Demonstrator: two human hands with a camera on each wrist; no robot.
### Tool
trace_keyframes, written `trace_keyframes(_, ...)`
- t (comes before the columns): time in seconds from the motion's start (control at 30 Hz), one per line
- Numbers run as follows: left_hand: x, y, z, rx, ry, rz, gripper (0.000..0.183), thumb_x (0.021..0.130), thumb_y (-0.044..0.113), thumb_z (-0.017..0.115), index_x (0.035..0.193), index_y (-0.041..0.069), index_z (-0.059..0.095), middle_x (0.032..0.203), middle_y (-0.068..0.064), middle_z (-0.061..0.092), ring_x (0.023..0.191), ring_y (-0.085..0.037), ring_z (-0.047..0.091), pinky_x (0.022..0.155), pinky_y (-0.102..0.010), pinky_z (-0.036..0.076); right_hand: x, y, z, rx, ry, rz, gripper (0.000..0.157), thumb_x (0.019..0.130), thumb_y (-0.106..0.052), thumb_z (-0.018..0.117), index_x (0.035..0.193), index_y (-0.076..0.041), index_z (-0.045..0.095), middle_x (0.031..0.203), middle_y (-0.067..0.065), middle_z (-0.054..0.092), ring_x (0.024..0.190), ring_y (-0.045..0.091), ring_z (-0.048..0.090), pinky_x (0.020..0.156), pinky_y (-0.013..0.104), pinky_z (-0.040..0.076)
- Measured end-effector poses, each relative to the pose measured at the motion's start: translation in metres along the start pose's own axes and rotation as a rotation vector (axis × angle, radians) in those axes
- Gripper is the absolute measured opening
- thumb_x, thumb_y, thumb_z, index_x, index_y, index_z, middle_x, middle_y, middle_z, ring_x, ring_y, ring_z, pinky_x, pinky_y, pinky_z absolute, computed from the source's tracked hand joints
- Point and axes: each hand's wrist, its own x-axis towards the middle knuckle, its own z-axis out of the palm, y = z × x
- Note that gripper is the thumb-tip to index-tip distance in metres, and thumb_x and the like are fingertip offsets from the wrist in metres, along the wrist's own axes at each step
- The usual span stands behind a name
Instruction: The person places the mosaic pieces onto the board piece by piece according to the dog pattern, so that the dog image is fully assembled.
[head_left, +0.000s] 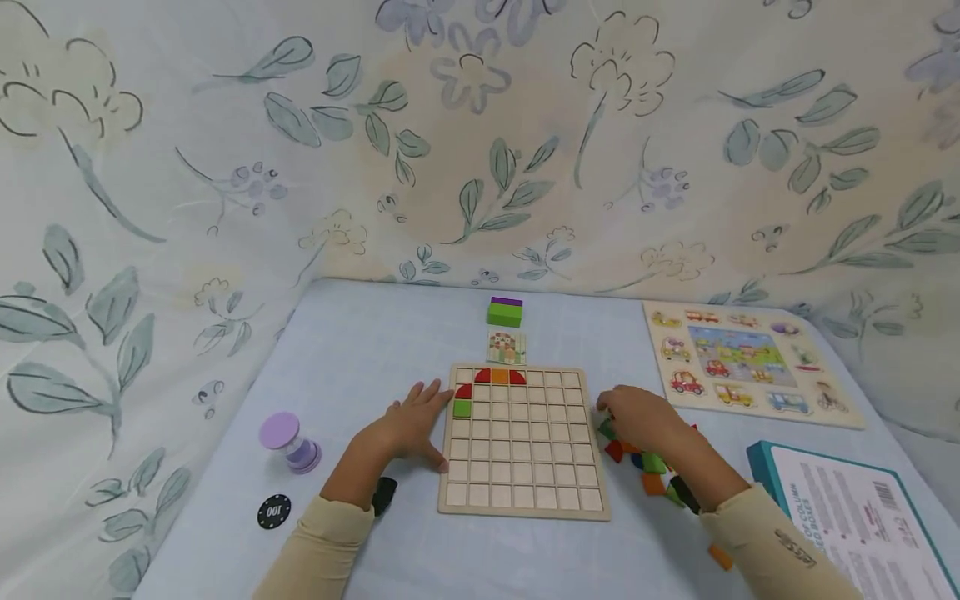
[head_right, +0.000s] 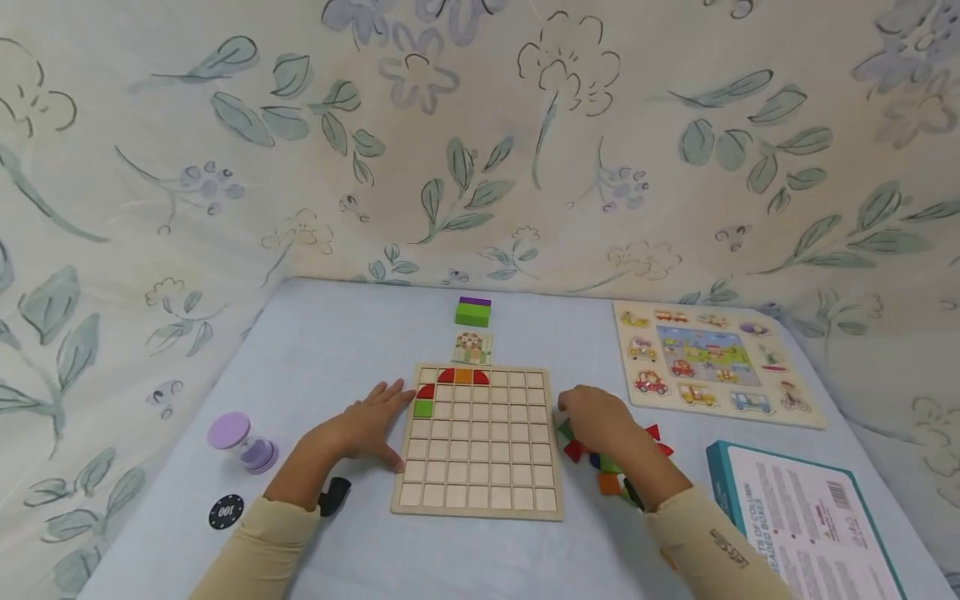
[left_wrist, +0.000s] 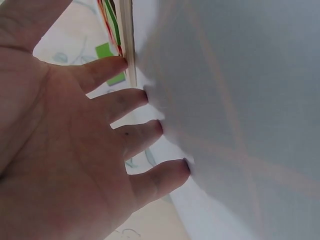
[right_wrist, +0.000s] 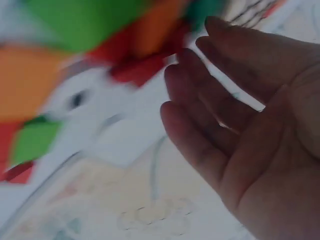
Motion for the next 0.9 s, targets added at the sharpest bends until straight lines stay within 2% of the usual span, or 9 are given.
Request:
trace_keyframes(0.07,-0.001,-0.001,-0.001,0.009,-0.004,-0.003,0.109,0.055,0.036,0.086,0.143,0.017,0.025,0.152,-0.008,0.011,0.139,-0.031,0.003,0.104,-0.061,0.015,-0.004,0.012,0.005,0.027,-0.031,0.014,0.021,0.082,-0.01,0.063,0.103,-0.007,0.065,0.091,0.002,0.062,0.08,0.017,0.058,0.071,0.037,0.051)
trace_keyframes(0.17,-0.002,-0.003,-0.002,0.019,-0.007,-0.011,0.109,0.055,0.036,0.085,0.143,0.018,0.025,0.152,-0.008,0.011,0.139,-0.031,0.003,0.104,-0.06,0.016,-0.005,0.019,0.009,0.087,-0.034,0.015,0.02,0.081,-0.011,0.065,0.101,-0.008,0.065,0.087,-0.001,0.061,0.077,0.014,0.055,0.072,0.036,0.051)
trace_keyframes(0.4,-0.003,-0.004,-0.002,0.004,-0.012,-0.018,0.108,0.055,0.035,0.086,0.143,0.017,0.025,0.152,-0.008,0.011,0.139,-0.031,0.003,0.104,-0.061,0.016,-0.001,0.02,0.005,0.131,-0.037,0.025,0.008,0.08,-0.012,0.067,0.088,-0.01,0.065,0.079,-0.002,0.059,0.069,0.013,0.051,0.065,0.031,0.05)
trace_keyframes(0.53,-0.003,-0.003,-0.002,-0.004,-0.024,-0.019,0.108,0.055,0.035,0.085,0.143,0.017,0.025,0.152,-0.008,0.011,0.139,-0.031,0.003,0.105,-0.06,0.015,0.003,0.014,-0.005,0.188,-0.009,0.022,0.009,0.085,-0.011,0.062,0.093,-0.007,0.063,0.078,0.0,0.059,0.061,0.014,0.051,0.059,0.027,0.048)
trace_keyframes(0.7,-0.001,-0.002,-0.002,-0.005,-0.026,-0.013,0.108,0.056,0.036,0.085,0.143,0.018,0.025,0.152,-0.007,0.01,0.139,-0.03,0.002,0.105,-0.06,0.014,0.018,-0.019,-0.014,0.264,0.087,-0.059,0.01,0.088,-0.012,0.058,0.095,-0.007,0.063,0.081,0.001,0.061,0.065,0.013,0.054,0.059,0.026,0.049)
trace_keyframes(0.8,0.0,-0.002,-0.002,-0.005,-0.023,-0.008,0.108,0.056,0.038,0.085,0.144,0.019,0.024,0.152,-0.006,0.01,0.139,-0.03,0.002,0.105,-0.06,0.014,0.028,-0.054,-0.01,0.24,0.152,-0.143,0.005,0.088,-0.015,0.059,0.091,-0.013,0.062,0.083,-0.003,0.063,0.073,0.009,0.055,0.063,0.025,0.049)
trace_keyframes(0.9,0.003,-0.003,-0.001,-0.008,-0.017,0.003,0.108,0.056,0.039,0.084,0.144,0.019,0.025,0.152,-0.006,0.01,0.139,-0.029,0.002,0.105,-0.06,0.015,0.036,-0.092,-0.001,0.188,0.187,-0.253,0.005,0.087,-0.018,0.061,0.091,-0.015,0.061,0.082,-0.005,0.064,0.069,0.006,0.055,0.062,0.021,0.047)
